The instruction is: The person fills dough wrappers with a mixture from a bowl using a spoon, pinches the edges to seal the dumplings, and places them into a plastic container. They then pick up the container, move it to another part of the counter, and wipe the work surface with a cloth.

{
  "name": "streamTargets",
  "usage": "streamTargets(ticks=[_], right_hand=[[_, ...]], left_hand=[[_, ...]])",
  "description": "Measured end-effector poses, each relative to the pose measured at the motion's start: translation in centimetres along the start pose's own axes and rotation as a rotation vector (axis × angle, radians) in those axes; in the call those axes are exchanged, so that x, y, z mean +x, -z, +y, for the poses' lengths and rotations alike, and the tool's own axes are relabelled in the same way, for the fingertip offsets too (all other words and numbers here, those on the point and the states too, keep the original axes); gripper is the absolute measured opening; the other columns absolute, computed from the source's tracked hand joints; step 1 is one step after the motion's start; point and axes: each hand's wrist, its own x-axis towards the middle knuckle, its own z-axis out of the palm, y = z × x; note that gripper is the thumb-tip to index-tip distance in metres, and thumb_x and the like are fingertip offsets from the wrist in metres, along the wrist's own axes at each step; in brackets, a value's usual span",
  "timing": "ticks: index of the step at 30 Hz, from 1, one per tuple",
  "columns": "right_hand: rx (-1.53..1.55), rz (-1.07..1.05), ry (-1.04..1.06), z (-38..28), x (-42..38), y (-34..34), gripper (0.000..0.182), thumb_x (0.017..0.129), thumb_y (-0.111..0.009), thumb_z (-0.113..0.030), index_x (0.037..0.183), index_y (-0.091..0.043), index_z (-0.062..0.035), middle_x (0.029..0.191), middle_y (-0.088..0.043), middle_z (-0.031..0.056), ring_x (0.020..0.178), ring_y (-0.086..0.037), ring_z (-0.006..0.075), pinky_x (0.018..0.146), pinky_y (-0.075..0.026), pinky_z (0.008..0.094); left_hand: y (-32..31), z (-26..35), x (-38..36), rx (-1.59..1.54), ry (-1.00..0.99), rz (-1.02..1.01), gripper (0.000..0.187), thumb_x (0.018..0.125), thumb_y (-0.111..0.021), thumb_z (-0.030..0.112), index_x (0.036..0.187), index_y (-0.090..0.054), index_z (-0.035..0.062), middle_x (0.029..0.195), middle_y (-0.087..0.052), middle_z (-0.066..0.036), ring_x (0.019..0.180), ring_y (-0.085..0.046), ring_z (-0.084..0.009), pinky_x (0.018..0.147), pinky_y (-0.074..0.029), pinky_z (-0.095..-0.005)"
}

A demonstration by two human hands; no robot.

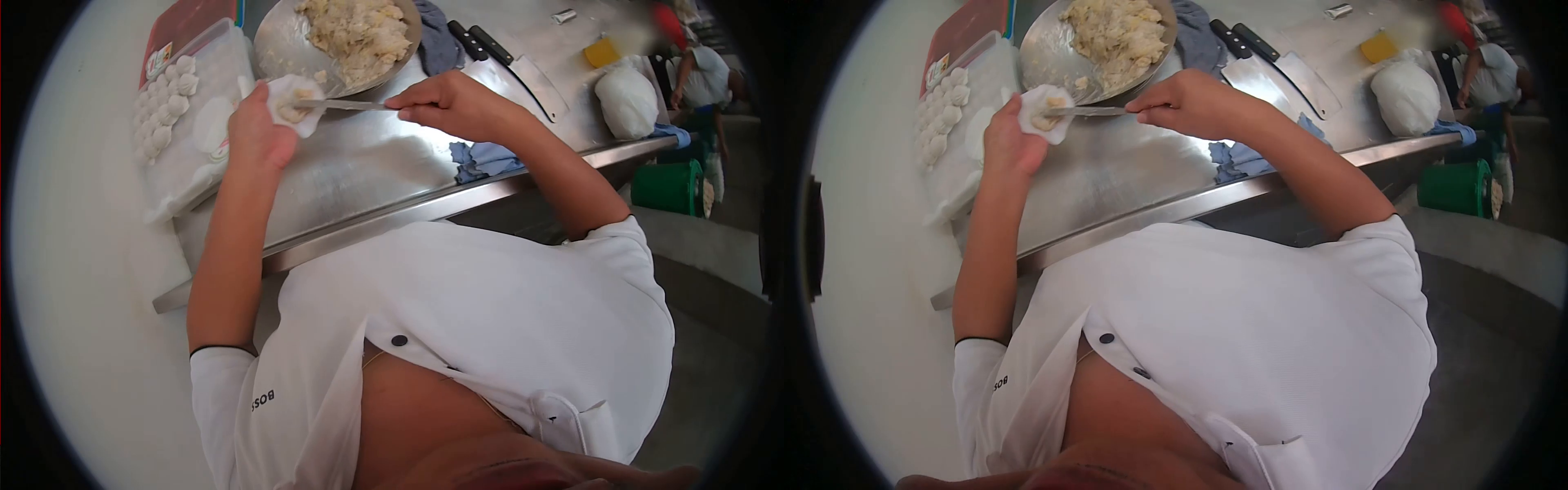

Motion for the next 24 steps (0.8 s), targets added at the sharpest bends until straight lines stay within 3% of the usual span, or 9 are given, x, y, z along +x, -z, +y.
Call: streamTargets(ticks=[2, 5, 7, 9, 13, 15, 18, 20, 24], right_hand=[[0.143, -0.082, -0.207, -1.4, 0.4, 1.0, 0.03, 0.092, -0.062, -0.027, 0.113, -0.071, -0.0077, 0.097, -0.073, 0.0135, 0.086, -0.069, 0.0254, 0.08, -0.053, 0.0355], [0.209, 0.069, -0.173, -0.6, 1.6, 0.4, 0.028, 0.09, -0.062, -0.025, 0.107, -0.072, -0.0067, 0.093, -0.072, 0.0161, 0.085, -0.069, 0.0282, 0.079, -0.053, 0.0381], [-0.22, 0.131, -0.059, 1.8, 3.3, -0.9, 0.023, 0.085, -0.059, -0.017, 0.098, -0.073, -0.0044, 0.092, -0.071, 0.019, 0.085, -0.069, 0.032, 0.076, -0.054, 0.0414], [-0.548, -0.056, -0.278, 2.3, 5.4, -2.3, 0.022, 0.08, -0.058, -0.011, 0.091, -0.073, -0.0015, 0.09, -0.07, 0.0218, 0.084, -0.069, 0.0363, 0.072, -0.055, 0.044], [-0.642, -0.079, -0.275, 0.1, 6.2, -4.1, 0.019, 0.078, -0.059, -0.011, 0.084, -0.073, -0.0002, 0.087, -0.07, 0.0221, 0.082, -0.069, 0.0383, 0.07, -0.056, 0.0452], [-0.713, 0.142, -0.083, -0.5, 6.8, -5.9, 0.019, 0.077, -0.06, -0.01, 0.087, -0.072, 0.0005, 0.086, -0.068, 0.0217, 0.084, -0.068, 0.0378, 0.071, -0.055, 0.0468], [-0.534, 0.152, 0.008, -4.6, 6.8, -7.7, 0.022, 0.081, -0.065, -0.017, 0.096, -0.065, -0.002, 0.094, -0.062, 0.0174, 0.09, -0.064, 0.0345, 0.077, -0.052, 0.0456], [-0.148, 0.225, 0.163, -6.6, 6.4, -8.9, 0.027, 0.08, -0.068, -0.021, 0.099, -0.061, -0.0031, 0.095, -0.061, 0.0167, 0.09, -0.063, 0.0349, 0.078, -0.051, 0.0455], [-0.097, 0.334, 0.199, -7.6, 6.5, -10.6, 0.023, 0.08, -0.069, -0.018, 0.097, -0.061, -0.0052, 0.094, -0.061, 0.0153, 0.088, -0.062, 0.0355, 0.076, -0.051, 0.0452]], left_hand=[[1.9, 1.4, 0.6, 0.022, 0.002, -0.044, 0.039, 0.106, -0.034, 0.025, 0.127, -0.045, -0.0062, 0.129, -0.054, -0.021, 0.119, -0.055, -0.0379, 0.105, -0.043, -0.0545], [3.4, 3.7, 0.2, 0.018, -0.059, -0.031, 0.044, 0.106, -0.033, 0.027, 0.132, -0.043, -0.0071, 0.135, -0.051, -0.022, 0.124, -0.052, -0.0379, 0.109, -0.039, -0.0533], [2.9, 3.8, -0.7, 0.017, -0.057, -0.071, 0.044, 0.106, -0.033, 0.026, 0.133, -0.042, -0.0074, 0.137, -0.05, -0.021, 0.125, -0.051, -0.0378, 0.109, -0.038, -0.0534], [2.5, 4.0, -1.8, 0.009, -0.074, -0.007, 0.044, 0.106, -0.035, 0.025, 0.135, -0.04, -0.0076, 0.138, -0.049, -0.022, 0.127, -0.049, -0.0376, 0.109, -0.038, -0.0532], [1.9, 3.8, -4.3, 0.001, -0.03, -0.074, 0.043, 0.105, -0.037, 0.024, 0.135, -0.04, -0.0077, 0.139, -0.048, -0.022, 0.128, -0.048, -0.0374, 0.109, -0.038, -0.0532], [2.0, 4.1, -5.3, -0.033, -0.019, -0.118, 0.043, 0.105, -0.037, 0.024, 0.135, -0.04, -0.0074, 0.139, -0.047, -0.022, 0.129, -0.048, -0.0371, 0.109, -0.039, -0.0534], [2.0, 4.5, -6.1, -0.05, -0.032, -0.095, 0.044, 0.106, -0.035, 0.023, 0.139, -0.037, -0.0051, 0.143, -0.044, -0.021, 0.133, -0.043, -0.0361, 0.112, -0.034, -0.0527], [2.3, 4.4, -6.4, -0.05, -0.026, -0.083, 0.044, 0.106, -0.034, 0.024, 0.14, -0.037, -0.0041, 0.143, -0.044, -0.02, 0.133, -0.043, -0.036, 0.112, -0.034, -0.0528], [4.3, 4.4, -5.9, -0.078, -0.025, -0.134, 0.041, 0.106, -0.036, 0.023, 0.137, -0.039, -0.0036, 0.138, -0.048, -0.019, 0.128, -0.048, -0.0347, 0.106, -0.04, -0.0522]])
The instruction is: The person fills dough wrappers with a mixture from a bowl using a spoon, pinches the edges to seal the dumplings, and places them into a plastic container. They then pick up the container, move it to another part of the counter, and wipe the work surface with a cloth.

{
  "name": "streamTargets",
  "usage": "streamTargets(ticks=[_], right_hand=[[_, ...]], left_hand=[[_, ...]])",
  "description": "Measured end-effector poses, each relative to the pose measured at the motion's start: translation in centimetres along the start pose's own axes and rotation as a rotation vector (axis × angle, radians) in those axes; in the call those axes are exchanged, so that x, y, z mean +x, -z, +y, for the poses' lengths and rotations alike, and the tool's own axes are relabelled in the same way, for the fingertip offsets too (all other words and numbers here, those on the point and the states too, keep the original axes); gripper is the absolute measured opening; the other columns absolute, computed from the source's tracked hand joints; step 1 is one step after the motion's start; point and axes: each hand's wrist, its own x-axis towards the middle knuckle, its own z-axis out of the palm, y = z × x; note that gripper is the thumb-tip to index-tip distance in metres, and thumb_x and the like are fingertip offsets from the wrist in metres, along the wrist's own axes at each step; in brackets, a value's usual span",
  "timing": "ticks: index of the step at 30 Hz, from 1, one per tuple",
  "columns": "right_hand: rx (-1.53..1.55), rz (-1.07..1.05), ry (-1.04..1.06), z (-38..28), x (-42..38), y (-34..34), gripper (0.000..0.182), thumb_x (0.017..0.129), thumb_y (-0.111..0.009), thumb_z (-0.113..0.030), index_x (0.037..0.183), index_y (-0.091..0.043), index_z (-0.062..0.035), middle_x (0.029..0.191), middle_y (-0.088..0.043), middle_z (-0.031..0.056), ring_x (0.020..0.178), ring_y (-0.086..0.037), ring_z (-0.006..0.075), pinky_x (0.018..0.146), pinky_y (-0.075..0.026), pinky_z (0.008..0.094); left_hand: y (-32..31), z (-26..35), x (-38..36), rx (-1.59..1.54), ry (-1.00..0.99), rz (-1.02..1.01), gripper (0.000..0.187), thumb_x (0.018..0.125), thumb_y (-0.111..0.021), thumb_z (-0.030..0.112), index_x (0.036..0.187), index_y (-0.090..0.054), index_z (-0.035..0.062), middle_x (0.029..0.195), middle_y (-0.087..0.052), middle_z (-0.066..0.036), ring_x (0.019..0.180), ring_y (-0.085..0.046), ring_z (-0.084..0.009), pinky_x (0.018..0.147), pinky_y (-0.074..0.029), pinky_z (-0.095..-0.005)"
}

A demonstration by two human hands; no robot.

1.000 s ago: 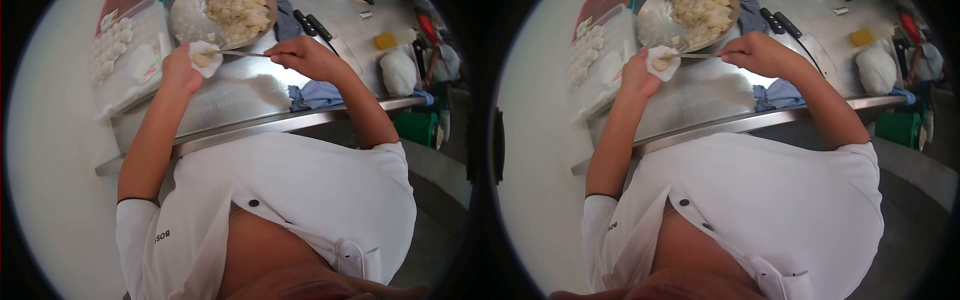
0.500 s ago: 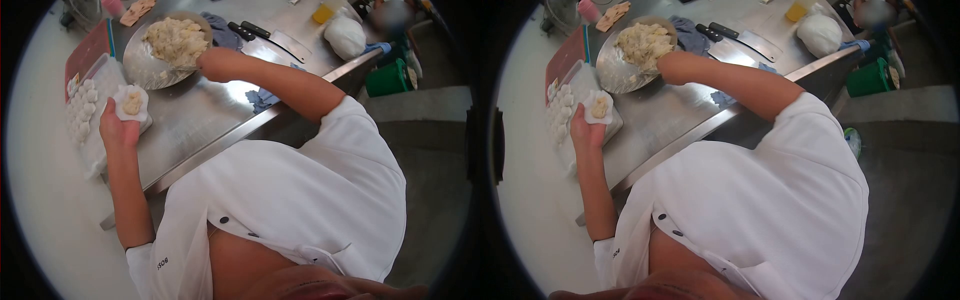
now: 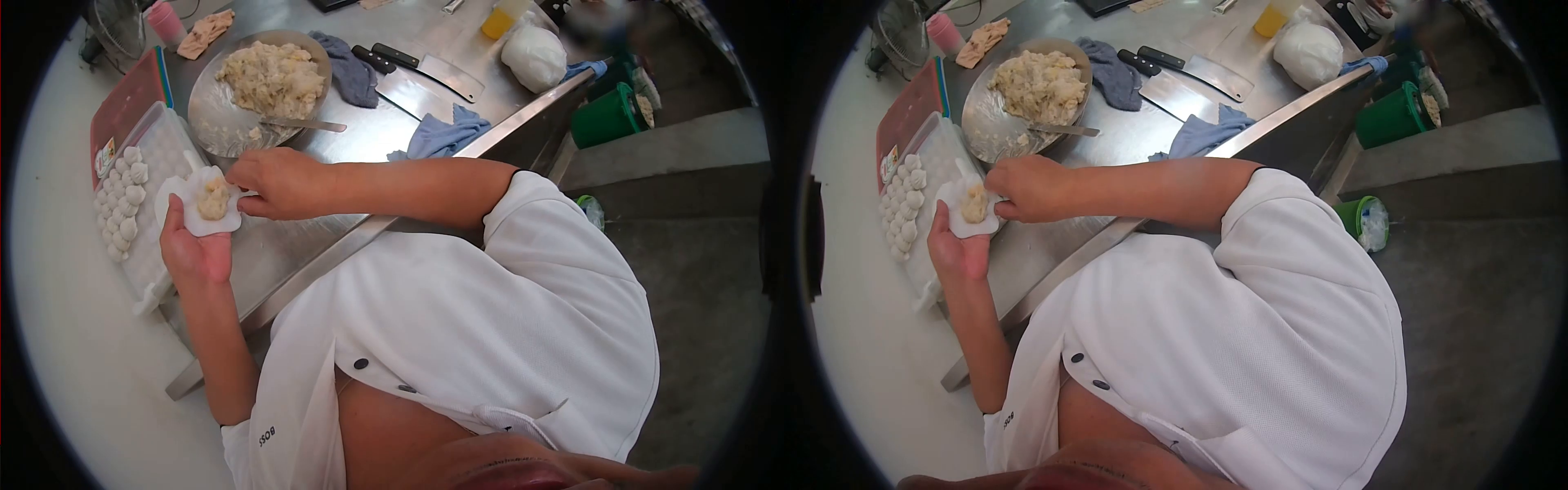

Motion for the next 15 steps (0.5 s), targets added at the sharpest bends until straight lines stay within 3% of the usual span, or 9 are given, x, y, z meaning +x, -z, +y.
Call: streamTargets(ticks=[9, 12, 14, 15], right_hand=[[0.023, 0.078, 0.189, 0.7, 0.1, -0.6, 0.011, 0.082, -0.069, -0.014, 0.087, -0.063, -0.0057, 0.083, -0.059, 0.0112, 0.082, -0.062, 0.0331, 0.07, -0.051, 0.0427], [0.152, 0.059, 0.075, 0.4, -0.1, 0.0, 0.01, 0.083, -0.068, -0.013, 0.087, -0.064, -0.0046, 0.081, -0.06, 0.0122, 0.079, -0.062, 0.033, 0.069, -0.051, 0.0401], [0.163, 0.073, 0.029, 0.9, 0.2, -0.3, 0.014, 0.085, -0.068, -0.015, 0.094, -0.066, -0.0042, 0.082, -0.061, 0.0123, 0.074, -0.063, 0.0261, 0.067, -0.051, 0.0365], [0.228, 0.057, -0.104, 1.1, 0.3, -0.6, 0.016, 0.085, -0.069, -0.015, 0.097, -0.066, -0.0035, 0.084, -0.063, 0.0111, 0.073, -0.062, 0.0219, 0.066, -0.05, 0.035]], left_hand=[[1.3, -0.7, -0.4, -0.012, 0.038, -0.043, 0.04, 0.104, -0.041, 0.023, 0.139, -0.04, 0.0027, 0.133, -0.052, -0.016, 0.121, -0.053, -0.0316, 0.099, -0.044, -0.0501], [1.8, -0.8, -0.6, 0.071, 0.106, -0.035, 0.038, 0.103, -0.046, 0.024, 0.134, -0.044, 0.004, 0.127, -0.057, -0.015, 0.113, -0.058, -0.0312, 0.092, -0.049, -0.0489], [2.2, -1.6, -0.7, 0.093, 0.071, -0.036, 0.035, 0.101, -0.049, 0.024, 0.129, -0.048, 0.0044, 0.122, -0.059, -0.014, 0.109, -0.06, -0.031, 0.088, -0.05, -0.0475], [2.6, -1.9, -0.9, 0.115, 0.036, -0.043, 0.031, 0.1, -0.052, 0.024, 0.125, -0.051, 0.0048, 0.118, -0.062, -0.013, 0.105, -0.063, -0.0308, 0.084, -0.052, -0.0462]])
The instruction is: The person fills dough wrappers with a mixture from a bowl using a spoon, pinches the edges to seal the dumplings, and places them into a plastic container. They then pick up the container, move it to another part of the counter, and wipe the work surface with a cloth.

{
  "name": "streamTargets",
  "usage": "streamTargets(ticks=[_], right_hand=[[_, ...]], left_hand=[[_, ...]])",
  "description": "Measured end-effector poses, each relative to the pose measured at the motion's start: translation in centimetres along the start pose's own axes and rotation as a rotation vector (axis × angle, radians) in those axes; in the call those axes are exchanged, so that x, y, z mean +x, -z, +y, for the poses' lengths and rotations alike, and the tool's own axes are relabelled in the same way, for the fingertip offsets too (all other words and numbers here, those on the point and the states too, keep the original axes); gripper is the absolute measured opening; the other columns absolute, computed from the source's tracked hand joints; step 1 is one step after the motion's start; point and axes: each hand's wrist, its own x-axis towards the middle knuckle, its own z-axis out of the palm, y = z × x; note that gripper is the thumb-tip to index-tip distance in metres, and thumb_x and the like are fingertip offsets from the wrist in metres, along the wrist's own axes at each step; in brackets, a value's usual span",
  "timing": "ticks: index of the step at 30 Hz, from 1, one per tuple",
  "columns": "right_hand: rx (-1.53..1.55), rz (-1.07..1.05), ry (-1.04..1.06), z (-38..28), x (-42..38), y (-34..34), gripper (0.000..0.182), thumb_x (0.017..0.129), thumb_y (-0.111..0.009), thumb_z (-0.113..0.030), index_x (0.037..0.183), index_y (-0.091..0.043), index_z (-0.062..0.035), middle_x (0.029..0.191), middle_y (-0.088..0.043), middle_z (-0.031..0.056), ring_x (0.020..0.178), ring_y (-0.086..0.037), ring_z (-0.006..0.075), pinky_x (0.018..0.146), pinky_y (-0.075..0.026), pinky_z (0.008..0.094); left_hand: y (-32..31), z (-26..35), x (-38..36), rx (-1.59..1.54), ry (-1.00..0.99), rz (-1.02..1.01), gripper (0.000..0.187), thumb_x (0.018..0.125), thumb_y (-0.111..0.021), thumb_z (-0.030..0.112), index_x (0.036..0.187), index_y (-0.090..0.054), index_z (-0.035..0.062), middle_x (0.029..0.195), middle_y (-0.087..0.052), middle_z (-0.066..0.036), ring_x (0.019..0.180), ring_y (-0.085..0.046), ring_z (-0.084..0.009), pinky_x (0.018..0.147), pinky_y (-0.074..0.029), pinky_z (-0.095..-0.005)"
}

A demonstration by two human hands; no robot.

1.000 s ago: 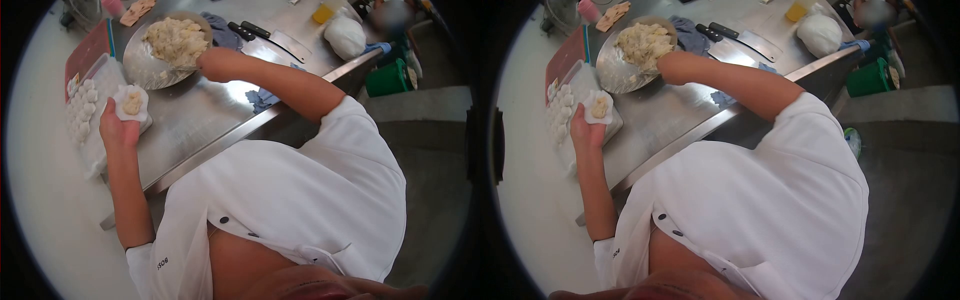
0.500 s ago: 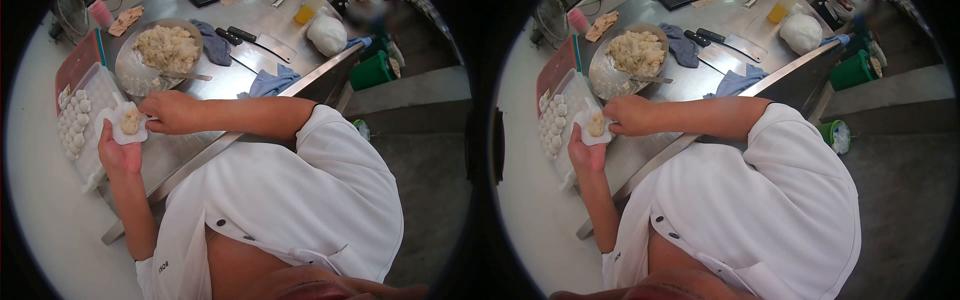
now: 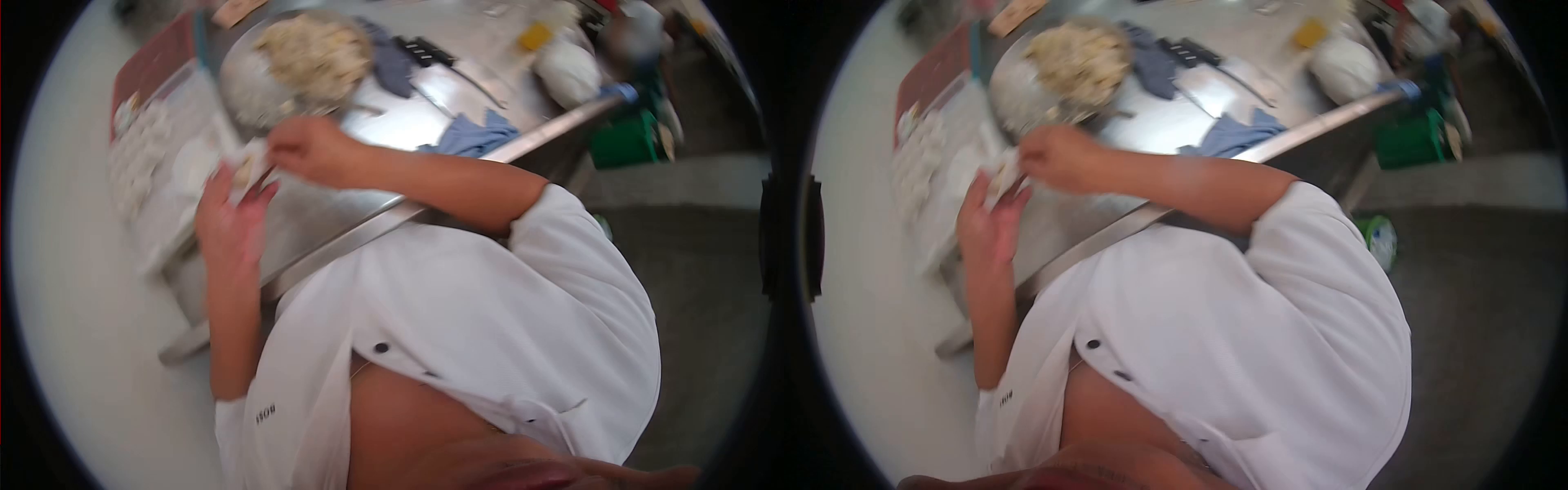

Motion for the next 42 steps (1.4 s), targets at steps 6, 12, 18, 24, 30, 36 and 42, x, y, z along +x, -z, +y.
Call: streamTargets(ticks=[6, 12, 18, 24, 30, 36, 42], right_hand=[[0.38, -0.228, -0.429, -1.2, 1.2, 1.6, 0.024, 0.09, -0.067, -0.021, 0.101, -0.066, -0.0002, 0.079, -0.062, 0.0013, 0.066, -0.057, 0.008, 0.06, -0.048, 0.024], [0.168, -0.298, -0.168, -1.4, 1.9, 1.2, 0.022, 0.089, -0.065, -0.02, 0.093, -0.066, 0.0013, 0.076, -0.062, 0.0025, 0.069, -0.057, 0.0097, 0.061, -0.046, 0.0251], [0.322, -0.354, -0.331, -1.7, 3.0, 1.7, 0.02, 0.089, -0.066, -0.02, 0.091, -0.066, -0.0001, 0.074, -0.061, 0.0031, 0.07, -0.058, 0.0108, 0.062, -0.047, 0.0278], [0.179, -0.442, -0.162, -0.6, 2.5, 1.7, 0.023, 0.089, -0.065, -0.02, 0.091, -0.065, 0.0022, 0.072, -0.06, 0.0049, 0.07, -0.059, 0.0126, 0.062, -0.047, 0.0306], [0.082, -0.409, 0.029, -1.3, 2.1, 1.9, 0.02, 0.09, -0.065, -0.017, 0.094, -0.065, 0.0022, 0.075, -0.058, 0.0039, 0.069, -0.055, 0.0126, 0.064, -0.045, 0.0296], [0.21, -0.534, -0.203, -0.9, 2.3, 2.4, 0.018, 0.09, -0.066, -0.016, 0.097, -0.064, 0.0005, 0.08, -0.057, 0.0004, 0.074, -0.054, 0.0101, 0.066, -0.046, 0.0281], [0.055, -0.421, 0.109, 0.1, 1.6, 1.8, 0.02, 0.09, -0.064, -0.017, 0.099, -0.064, 0.0013, 0.078, -0.059, 0.0073, 0.071, -0.056, 0.0163, 0.066, -0.046, 0.0321]], left_hand=[[-0.9, -0.6, -0.9, 0.001, -0.021, -0.002, 0.027, 0.099, -0.055, 0.026, 0.114, -0.057, 0.0039, 0.111, -0.065, -0.012, 0.099, -0.064, -0.0286, 0.079, -0.051, -0.0402], [-1.5, 0.1, -2.3, 0.18, -0.016, 0.056, 0.033, 0.102, -0.049, 0.025, 0.118, -0.056, -0.0036, 0.108, -0.064, -0.013, 0.094, -0.064, -0.0267, 0.075, -0.05, -0.0356], [-1.2, -0.1, -2.8, 0.184, -0.043, 0.042, 0.031, 0.102, -0.049, 0.023, 0.117, -0.056, -0.0033, 0.108, -0.064, -0.013, 0.09, -0.066, -0.0248, 0.071, -0.051, -0.032], [-1.3, -1.0, -3.3, 0.213, -0.097, 0.098, 0.027, 0.101, -0.051, 0.021, 0.113, -0.056, -0.0028, 0.107, -0.063, -0.013, 0.087, -0.067, -0.0236, 0.068, -0.051, -0.0307], [-2.5, -1.2, -4.4, 0.407, -0.115, 0.172, 0.025, 0.099, -0.053, 0.019, 0.113, -0.057, -0.002, 0.103, -0.062, -0.009, 0.085, -0.067, -0.0235, 0.066, -0.05, -0.0301], [-2.3, -1.6, -4.4, 0.392, -0.121, 0.181, 0.025, 0.099, -0.055, 0.019, 0.112, -0.058, -0.0021, 0.103, -0.063, -0.01, 0.085, -0.068, -0.0237, 0.065, -0.049, -0.0296], [-2.9, -1.5, -4.1, 0.429, -0.129, 0.233, 0.026, 0.098, -0.055, 0.018, 0.113, -0.059, -0.0038, 0.104, -0.065, -0.011, 0.083, -0.069, -0.0247, 0.065, -0.049, -0.0297]])
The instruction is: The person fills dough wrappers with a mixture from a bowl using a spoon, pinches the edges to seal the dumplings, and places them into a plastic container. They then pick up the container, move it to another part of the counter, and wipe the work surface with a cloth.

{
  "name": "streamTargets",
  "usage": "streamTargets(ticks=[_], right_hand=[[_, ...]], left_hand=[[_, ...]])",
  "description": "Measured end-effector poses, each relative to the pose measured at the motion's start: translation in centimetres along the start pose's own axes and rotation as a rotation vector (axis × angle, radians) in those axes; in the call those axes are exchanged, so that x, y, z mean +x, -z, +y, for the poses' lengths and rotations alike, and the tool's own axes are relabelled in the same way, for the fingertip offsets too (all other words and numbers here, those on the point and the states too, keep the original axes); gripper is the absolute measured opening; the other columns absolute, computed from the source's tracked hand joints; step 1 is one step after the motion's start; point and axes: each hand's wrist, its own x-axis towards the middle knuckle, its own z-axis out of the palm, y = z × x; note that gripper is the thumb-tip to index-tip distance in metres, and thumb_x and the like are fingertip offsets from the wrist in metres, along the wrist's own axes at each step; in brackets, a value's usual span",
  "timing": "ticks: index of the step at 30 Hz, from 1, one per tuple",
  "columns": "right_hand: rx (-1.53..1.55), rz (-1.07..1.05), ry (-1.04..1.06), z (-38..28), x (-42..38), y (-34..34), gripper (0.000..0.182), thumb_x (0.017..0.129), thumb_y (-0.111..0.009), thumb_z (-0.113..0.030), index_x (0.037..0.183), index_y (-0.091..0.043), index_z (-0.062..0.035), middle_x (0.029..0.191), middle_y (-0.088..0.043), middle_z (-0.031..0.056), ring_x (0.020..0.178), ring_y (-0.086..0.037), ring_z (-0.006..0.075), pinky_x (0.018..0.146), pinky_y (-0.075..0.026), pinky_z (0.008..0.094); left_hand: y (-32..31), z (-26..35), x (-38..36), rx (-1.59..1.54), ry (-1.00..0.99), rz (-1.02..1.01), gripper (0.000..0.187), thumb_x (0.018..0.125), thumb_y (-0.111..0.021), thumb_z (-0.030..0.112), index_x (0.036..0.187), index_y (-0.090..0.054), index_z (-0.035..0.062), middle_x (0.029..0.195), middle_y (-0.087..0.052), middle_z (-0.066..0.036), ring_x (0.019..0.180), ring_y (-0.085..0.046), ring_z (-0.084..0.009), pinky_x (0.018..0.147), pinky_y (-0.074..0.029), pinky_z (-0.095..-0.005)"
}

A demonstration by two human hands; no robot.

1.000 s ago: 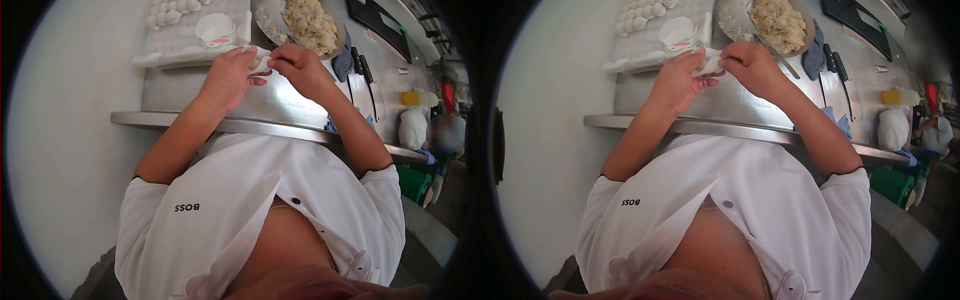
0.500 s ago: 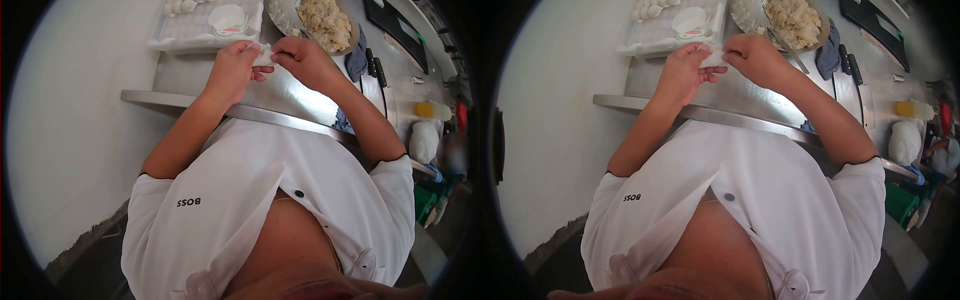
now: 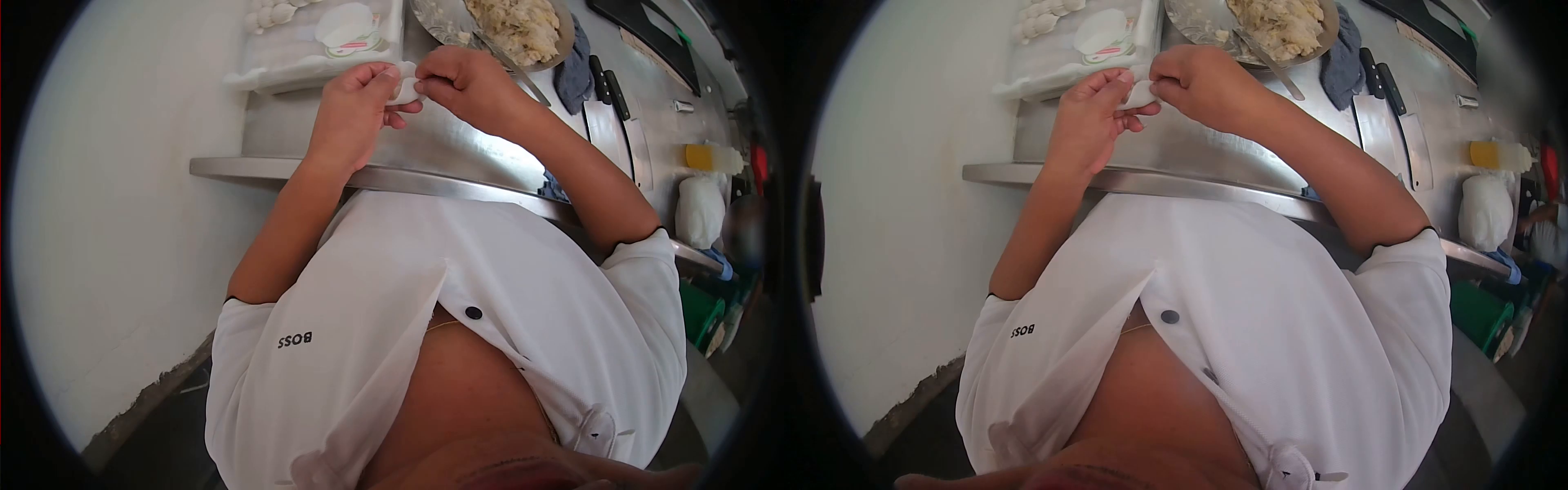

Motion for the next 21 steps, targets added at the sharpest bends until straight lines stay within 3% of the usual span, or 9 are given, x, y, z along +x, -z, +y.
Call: streamTargets(ticks=[1, 2, 4, 8, 11, 17, 19, 21], right_hand=[[-0.016, 0.057, 0.093, 0.1, 0.0, -0.2, 0.022, 0.088, -0.062, -0.018, 0.097, -0.065, 0.0015, 0.077, -0.061, 0.0127, 0.068, -0.058, 0.0218, 0.065, -0.047, 0.0357], [-0.013, 0.057, 0.09, -0.1, 0.0, -0.2, 0.022, 0.088, -0.062, -0.018, 0.097, -0.065, 0.0015, 0.077, -0.061, 0.0127, 0.068, -0.058, 0.0218, 0.065, -0.047, 0.0357], [0.143, -0.013, -0.152, -0.8, 0.1, 0.2, 0.017, 0.091, -0.065, -0.014, 0.096, -0.063, 0.0016, 0.08, -0.058, 0.0067, 0.073, -0.053, 0.0145, 0.067, -0.045, 0.0311], [0.094, -0.036, -0.148, -0.7, 0.3, 0.5, 0.017, 0.09, -0.065, -0.015, 0.097, -0.064, 0.0008, 0.08, -0.059, 0.007, 0.073, -0.054, 0.0146, 0.067, -0.045, 0.0312], [0.047, 0.031, -0.122, -0.5, 0.2, 0.5, 0.017, 0.09, -0.065, -0.015, 0.096, -0.064, 0.0003, 0.079, -0.058, 0.0073, 0.072, -0.053, 0.0145, 0.067, -0.045, 0.0313], [-0.121, 0.028, 0.09, -0.7, -0.3, -0.1, 0.014, 0.09, -0.064, -0.013, 0.094, -0.063, 0.0007, 0.079, -0.058, 0.0082, 0.073, -0.055, 0.0176, 0.068, -0.046, 0.0318], [0.035, -0.006, -0.169, -2.0, -0.2, 0.4, 0.014, 0.09, -0.063, -0.011, 0.095, -0.063, 0.0013, 0.08, -0.059, 0.0098, 0.074, -0.057, 0.0207, 0.069, -0.046, 0.0332], [0.033, -0.004, -0.132, -1.6, -0.2, 0.3, 0.013, 0.089, -0.063, -0.011, 0.095, -0.064, 0.0013, 0.081, -0.059, 0.0102, 0.074, -0.057, 0.0216, 0.069, -0.047, 0.0337]], left_hand=[[-0.1, 0.1, -0.1, 0.07, 0.004, 0.008, 0.027, 0.099, -0.055, 0.017, 0.114, -0.058, -0.0042, 0.104, -0.065, -0.011, 0.083, -0.069, -0.0251, 0.064, -0.049, -0.0297], [-0.1, 0.1, -0.1, 0.071, 0.008, 0.008, 0.027, 0.099, -0.055, 0.017, 0.114, -0.058, -0.0042, 0.104, -0.065, -0.011, 0.083, -0.069, -0.0251, 0.064, -0.049, -0.0297], [0.1, 0.0, 0.0, 0.098, -0.011, -0.025, 0.027, 0.098, -0.055, 0.017, 0.114, -0.058, -0.0044, 0.104, -0.065, -0.011, 0.083, -0.069, -0.0248, 0.064, -0.049, -0.0297], [0.4, -0.3, 0.5, 0.073, -0.013, -0.038, 0.029, 0.098, -0.056, 0.018, 0.116, -0.058, -0.0049, 0.104, -0.065, -0.011, 0.083, -0.069, -0.0241, 0.064, -0.049, -0.0297], [0.6, -0.7, 0.9, -0.111, -0.051, -0.068, 0.031, 0.098, -0.057, 0.018, 0.118, -0.056, -0.0058, 0.104, -0.065, -0.011, 0.083, -0.069, -0.0233, 0.064, -0.049, -0.0291], [0.2, -0.8, 0.3, 0.251, -0.106, -0.037, 0.036, 0.094, -0.063, 0.019, 0.119, -0.055, -0.0062, 0.097, -0.068, -0.009, 0.08, -0.069, -0.0176, 0.064, -0.05, -0.0249], [0.4, -0.7, 0.5, 0.282, -0.11, -0.062, 0.038, 0.093, -0.066, 0.018, 0.119, -0.055, -0.0065, 0.094, -0.068, -0.009, 0.079, -0.068, -0.0155, 0.064, -0.05, -0.0236], [0.5, -0.6, 0.5, 0.276, -0.103, -0.065, 0.036, 0.092, -0.065, 0.017, 0.118, -0.056, -0.0062, 0.094, -0.068, -0.009, 0.079, -0.068, -0.0154, 0.064, -0.049, -0.0235]])
